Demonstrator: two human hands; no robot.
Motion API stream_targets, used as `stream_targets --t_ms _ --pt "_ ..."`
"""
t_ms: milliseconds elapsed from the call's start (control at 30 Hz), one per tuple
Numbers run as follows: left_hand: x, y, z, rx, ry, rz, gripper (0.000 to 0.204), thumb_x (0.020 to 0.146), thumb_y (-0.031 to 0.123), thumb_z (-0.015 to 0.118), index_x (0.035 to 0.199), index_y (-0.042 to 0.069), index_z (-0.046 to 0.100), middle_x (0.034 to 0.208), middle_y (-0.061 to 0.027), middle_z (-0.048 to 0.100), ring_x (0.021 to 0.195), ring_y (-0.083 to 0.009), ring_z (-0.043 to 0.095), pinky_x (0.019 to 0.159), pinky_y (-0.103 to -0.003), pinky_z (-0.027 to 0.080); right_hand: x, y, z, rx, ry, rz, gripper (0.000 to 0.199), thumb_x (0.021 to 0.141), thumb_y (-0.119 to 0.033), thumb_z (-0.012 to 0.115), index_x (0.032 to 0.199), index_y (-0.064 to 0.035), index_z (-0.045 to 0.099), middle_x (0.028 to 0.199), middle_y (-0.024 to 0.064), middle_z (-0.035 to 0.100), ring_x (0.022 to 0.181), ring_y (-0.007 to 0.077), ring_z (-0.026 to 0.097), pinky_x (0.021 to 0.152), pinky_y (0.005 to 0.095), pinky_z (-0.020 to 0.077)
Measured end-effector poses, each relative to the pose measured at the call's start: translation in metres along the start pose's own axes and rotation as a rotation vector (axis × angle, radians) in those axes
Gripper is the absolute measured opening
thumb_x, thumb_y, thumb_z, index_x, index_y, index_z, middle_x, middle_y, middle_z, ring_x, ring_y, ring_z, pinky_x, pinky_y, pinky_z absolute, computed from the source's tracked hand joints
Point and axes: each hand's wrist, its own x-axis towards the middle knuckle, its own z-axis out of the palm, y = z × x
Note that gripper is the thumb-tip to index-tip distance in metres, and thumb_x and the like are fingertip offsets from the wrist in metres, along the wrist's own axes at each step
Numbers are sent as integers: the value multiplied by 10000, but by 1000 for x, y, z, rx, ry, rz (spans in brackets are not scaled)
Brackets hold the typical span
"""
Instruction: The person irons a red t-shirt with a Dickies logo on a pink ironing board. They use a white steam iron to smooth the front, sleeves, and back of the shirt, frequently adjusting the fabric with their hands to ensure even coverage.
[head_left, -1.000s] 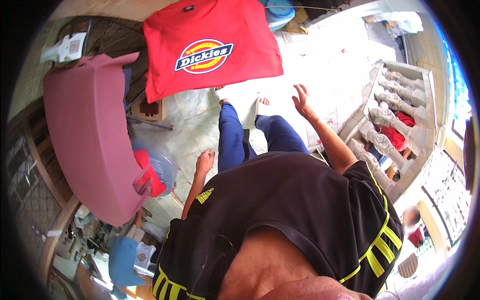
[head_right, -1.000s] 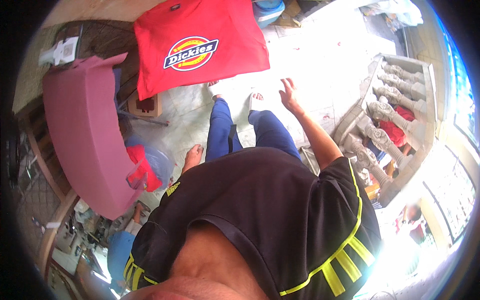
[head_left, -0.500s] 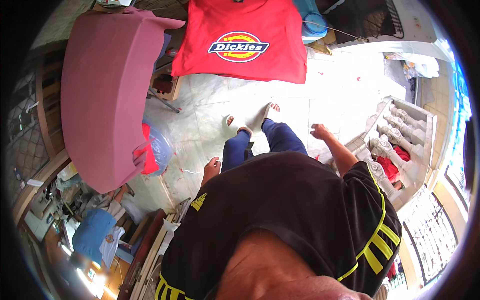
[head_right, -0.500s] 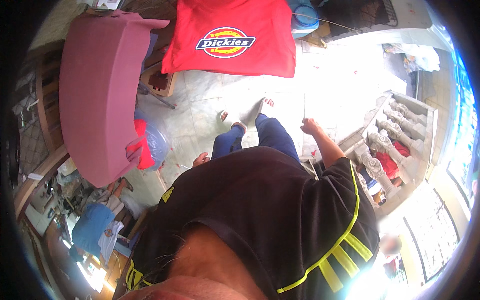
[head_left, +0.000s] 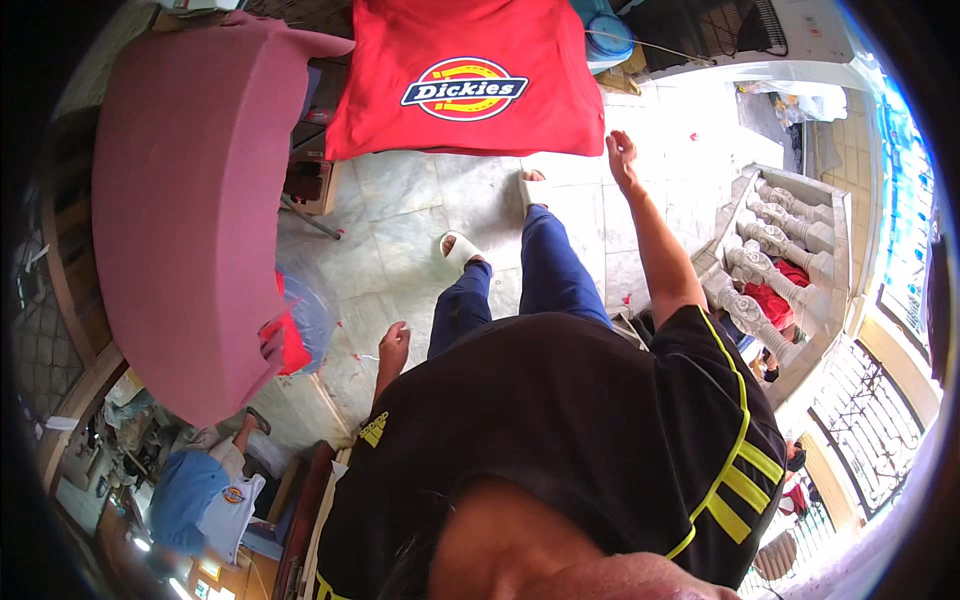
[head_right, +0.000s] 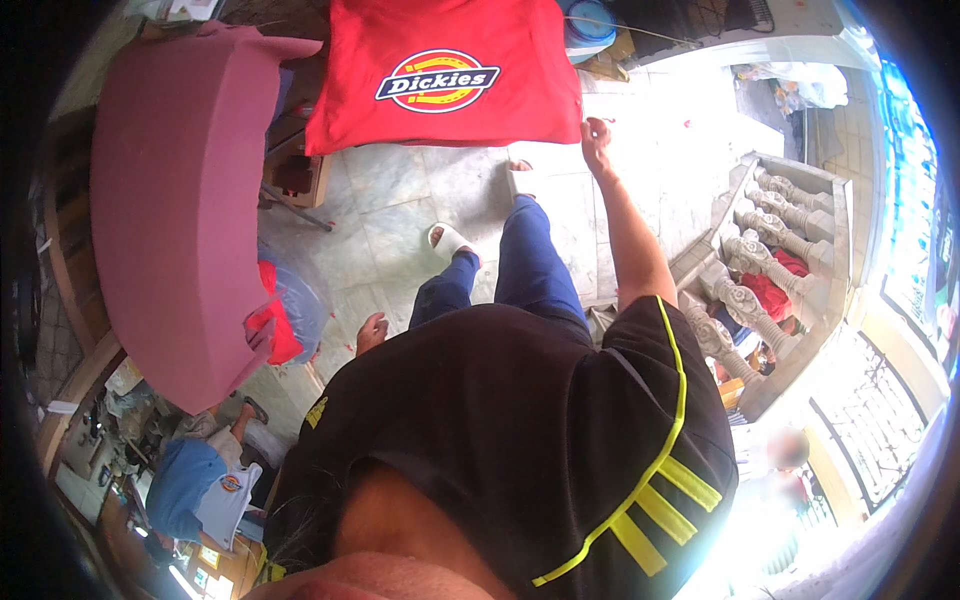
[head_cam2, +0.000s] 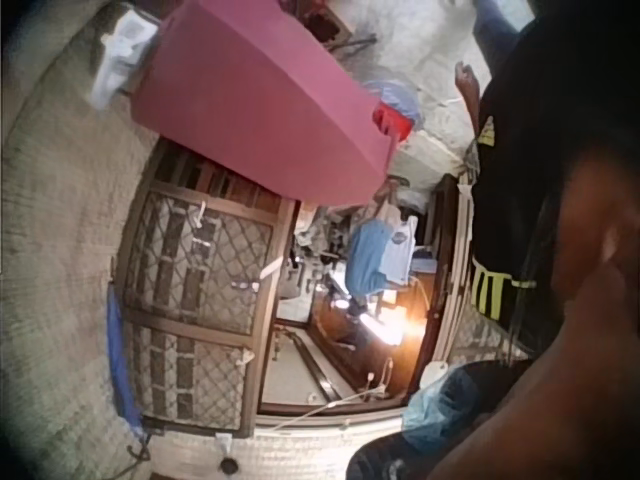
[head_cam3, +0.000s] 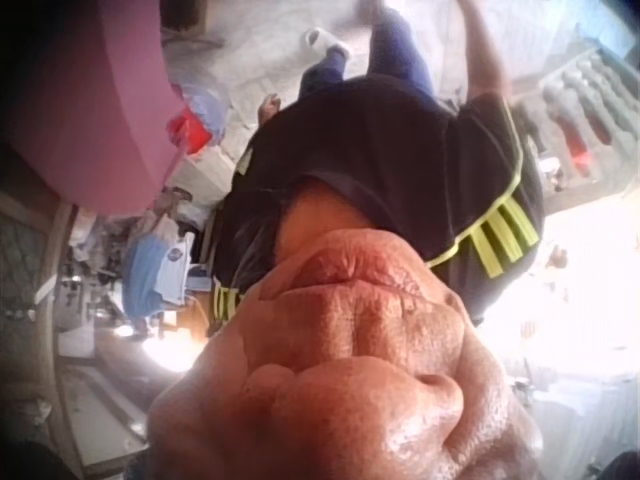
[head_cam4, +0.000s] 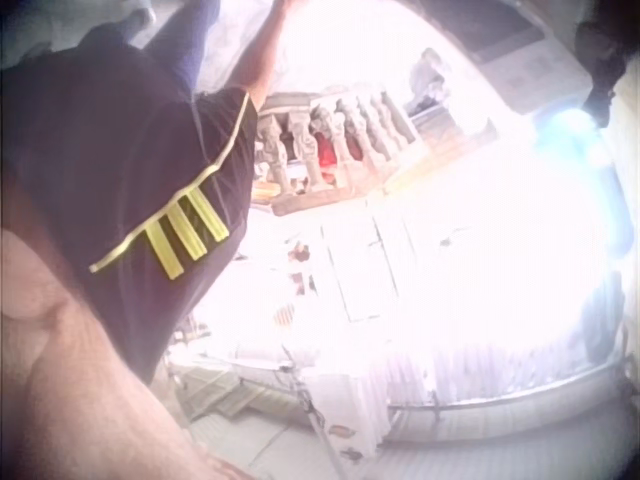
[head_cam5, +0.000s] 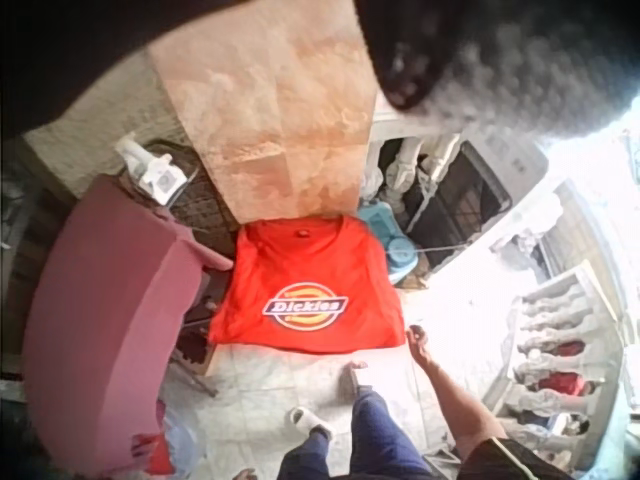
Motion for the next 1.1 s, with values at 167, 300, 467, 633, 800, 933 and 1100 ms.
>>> stream_targets --t_ms 167,300,467,633,800,933,1100 --pt "-18 -2 8 5 58 -219 353 936 253 616 1229 58 638 973 -154 710 902 -263 674 826 -369 524 31 -10 17 75 -174 267 386 922 -334 669 1063 25 676 936 76 677 892 180 609 844 353 486" --pt "-25 19 25 -178 6 -240 365 940 254 608 1245 54 630 948 -133 706 865 -224 659 800 -346 516 43 7 22 115 -206 334 386 897 -354 707 1003 16 687 915 78 675 868 166 598 793 322 482" --pt "-9 94 64 -226 -86 -207 404 949 279 601 1278 45 610 910 -107 694 791 -187 642 756 -325 509 48 -18 -11 332 -211 516 369 944 -390 589 1085 -56 661 1019 81 693 891 192 628 791 346 481" --pt "14 132 63 -266 -65 -192 395 971 303 597 1274 50 614 890 -89 678 790 -167 623 753 -313 504 55 -14 -18 371 -301 681 450 959 -419 506 1183 -48 629 1088 113 704 937 221 646 827 375 470" --pt "22 161 52 -284 -13 -178 386 973 302 609 1272 58 615 911 -65 676 817 -154 629 772 -302 503 61 4 1 308 -298 369 257 825 -180 760 993 -3 679 865 34 684 789 103 601 727 261 482" --pt "21 170 53 -285 -21 -205 390 972 299 609 1281 60 610 920 -59 679 829 -150 633 780 -300 503 74 -24 -3 194 -396 264 231 754 -130 760 913 -5 649 777 17 640 704 102 577 645 267 482" --pt "16 158 57 -329 -26 -231 397 976 296 606 1291 56 602 930 -67 680 845 -156 641 788 -308 508 78 -15 -10 264 -353 327 357 756 -19 663 1107 3 598 741 0 564 677 90 525 627 254 458"
